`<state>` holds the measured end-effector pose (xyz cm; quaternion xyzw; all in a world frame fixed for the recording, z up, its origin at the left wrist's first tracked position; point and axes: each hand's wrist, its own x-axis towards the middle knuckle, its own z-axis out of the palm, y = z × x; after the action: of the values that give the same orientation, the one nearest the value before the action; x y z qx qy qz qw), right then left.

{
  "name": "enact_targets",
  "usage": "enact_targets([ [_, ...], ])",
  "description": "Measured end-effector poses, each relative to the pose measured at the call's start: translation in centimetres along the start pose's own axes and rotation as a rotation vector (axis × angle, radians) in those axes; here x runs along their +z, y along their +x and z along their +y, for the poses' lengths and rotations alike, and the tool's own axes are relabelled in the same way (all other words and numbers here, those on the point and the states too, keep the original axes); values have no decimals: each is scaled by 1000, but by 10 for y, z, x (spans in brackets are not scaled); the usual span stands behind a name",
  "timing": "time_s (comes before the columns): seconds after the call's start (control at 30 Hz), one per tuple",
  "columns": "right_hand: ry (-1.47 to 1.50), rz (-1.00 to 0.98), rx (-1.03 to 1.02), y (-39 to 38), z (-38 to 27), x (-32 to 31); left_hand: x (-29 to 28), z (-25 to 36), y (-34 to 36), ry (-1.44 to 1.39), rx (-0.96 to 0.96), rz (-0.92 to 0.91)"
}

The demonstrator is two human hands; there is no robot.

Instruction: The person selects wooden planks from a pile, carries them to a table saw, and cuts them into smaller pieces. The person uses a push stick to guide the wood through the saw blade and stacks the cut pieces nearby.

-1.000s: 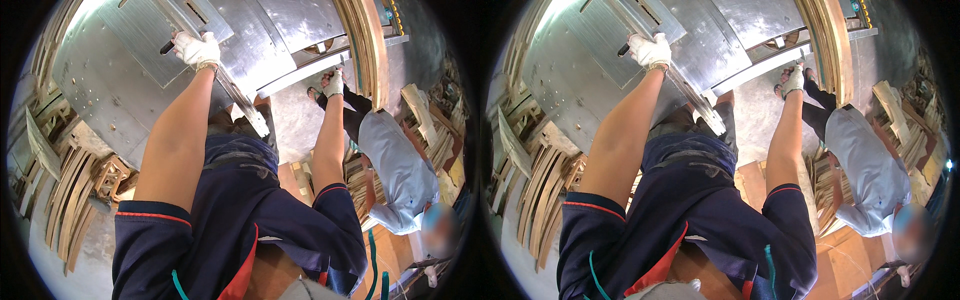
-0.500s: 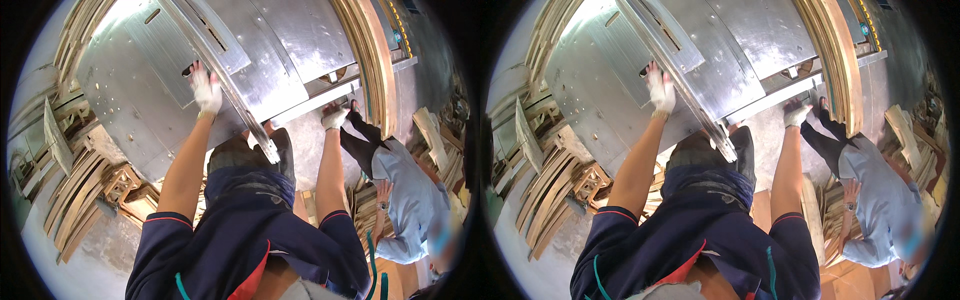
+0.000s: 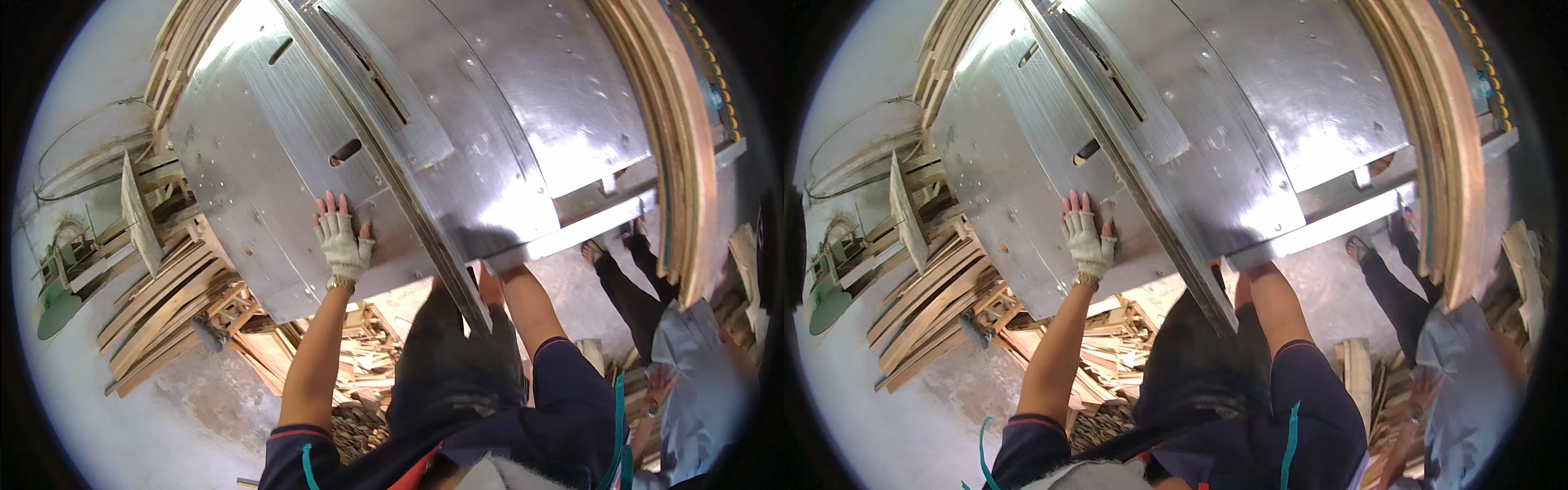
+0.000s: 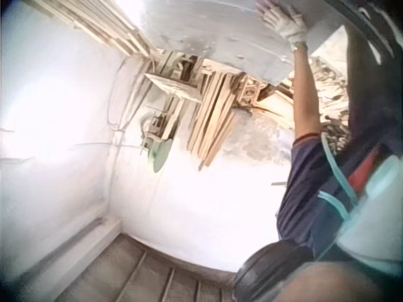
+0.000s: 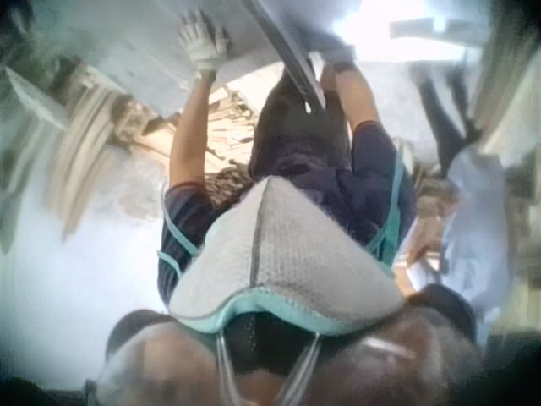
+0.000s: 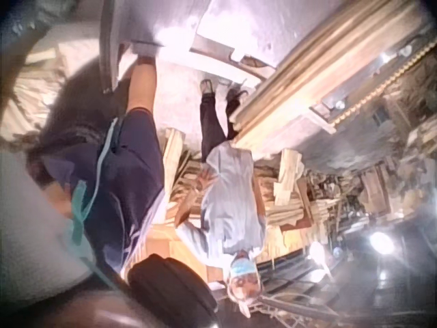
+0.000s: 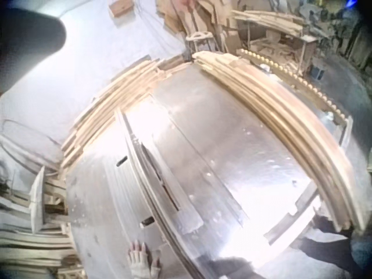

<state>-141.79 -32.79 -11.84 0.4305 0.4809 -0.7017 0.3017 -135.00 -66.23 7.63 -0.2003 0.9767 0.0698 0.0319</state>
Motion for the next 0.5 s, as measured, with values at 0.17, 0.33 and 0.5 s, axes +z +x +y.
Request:
enact_targets([
  [0.17, 94, -35, 39, -1, 17, -15, 1, -4, -5, 6, -5, -21],
  [0.33, 130, -36, 53, 4, 34, -13, 1, -3, -3, -4, 13, -16],
  [0.5, 111, -22, 45, 5, 38, -6, 1, -3, -6, -3, 2, -27],
])
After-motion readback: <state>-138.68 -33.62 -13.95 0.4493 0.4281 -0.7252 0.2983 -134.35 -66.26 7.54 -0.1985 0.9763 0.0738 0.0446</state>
